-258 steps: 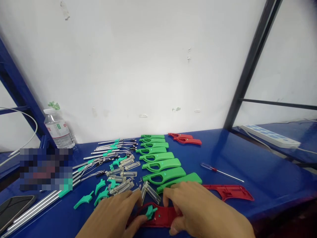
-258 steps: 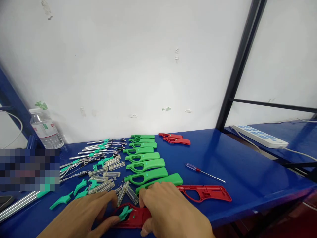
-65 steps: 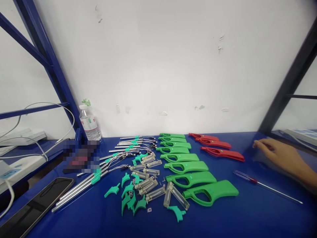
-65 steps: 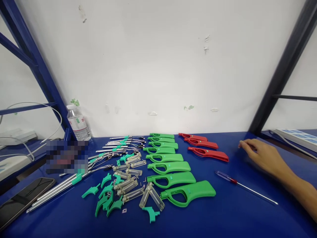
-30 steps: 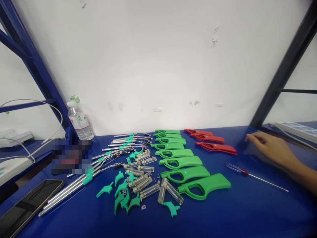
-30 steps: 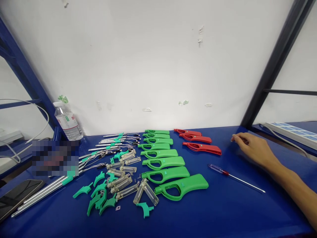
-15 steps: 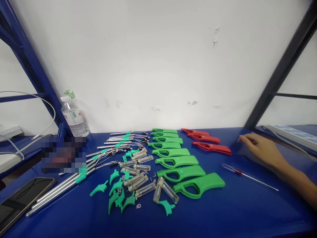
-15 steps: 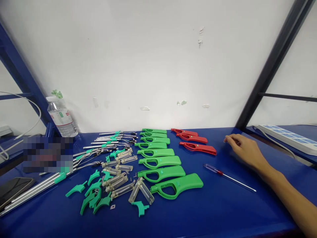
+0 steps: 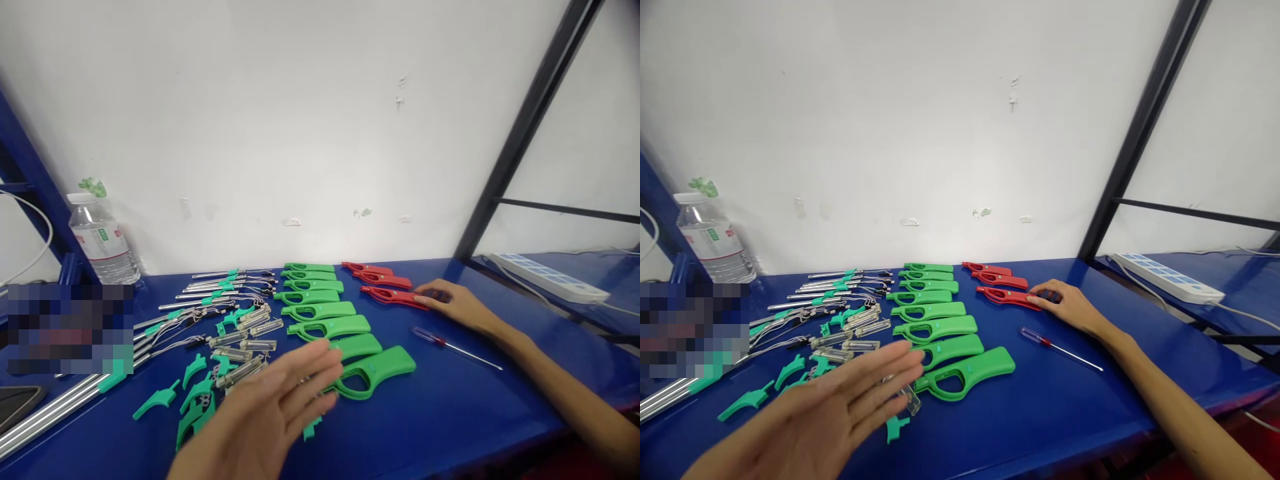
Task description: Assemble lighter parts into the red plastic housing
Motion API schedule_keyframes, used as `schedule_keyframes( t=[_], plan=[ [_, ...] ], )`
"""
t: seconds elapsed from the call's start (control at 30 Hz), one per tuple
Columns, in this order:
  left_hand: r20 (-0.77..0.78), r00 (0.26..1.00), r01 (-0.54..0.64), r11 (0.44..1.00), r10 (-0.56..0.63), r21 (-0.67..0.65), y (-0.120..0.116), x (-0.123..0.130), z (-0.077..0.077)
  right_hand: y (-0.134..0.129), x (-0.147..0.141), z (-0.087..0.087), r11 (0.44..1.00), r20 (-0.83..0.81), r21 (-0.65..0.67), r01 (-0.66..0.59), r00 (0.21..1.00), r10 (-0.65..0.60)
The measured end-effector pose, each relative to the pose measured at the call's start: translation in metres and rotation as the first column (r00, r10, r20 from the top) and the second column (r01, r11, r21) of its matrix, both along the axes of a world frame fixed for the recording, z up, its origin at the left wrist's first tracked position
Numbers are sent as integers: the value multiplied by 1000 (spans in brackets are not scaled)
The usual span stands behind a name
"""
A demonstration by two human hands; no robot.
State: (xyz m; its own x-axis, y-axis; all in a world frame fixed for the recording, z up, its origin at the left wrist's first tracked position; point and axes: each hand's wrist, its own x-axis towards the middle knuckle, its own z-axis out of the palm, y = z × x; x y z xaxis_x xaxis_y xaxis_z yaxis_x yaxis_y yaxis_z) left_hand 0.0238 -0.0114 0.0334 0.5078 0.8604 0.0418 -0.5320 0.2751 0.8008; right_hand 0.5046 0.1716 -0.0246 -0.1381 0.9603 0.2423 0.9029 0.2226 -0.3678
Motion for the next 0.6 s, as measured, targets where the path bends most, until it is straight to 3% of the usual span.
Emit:
schedule_keyframes(
  t=[0.13,0.23,0.43,0.6],
  plan=[
    [80,993,-76,981,91,-180,16,-24,-9,-2,-1,2,1000,-24,-17,-14,1000,14],
    [71,989,-111,970,129,-218,22,-37,-15,-3,-5,4,999,-36,-22,-26,999,25],
    [12,977,-200,942,211,-268,25,-53,-10,-7,-13,7,999,-45,-24,-40,998,39],
    [-30,927,-358,862,373,-360,29,-49,-7,-8,-15,7,999,-69,-15,-47,997,46]
  ],
)
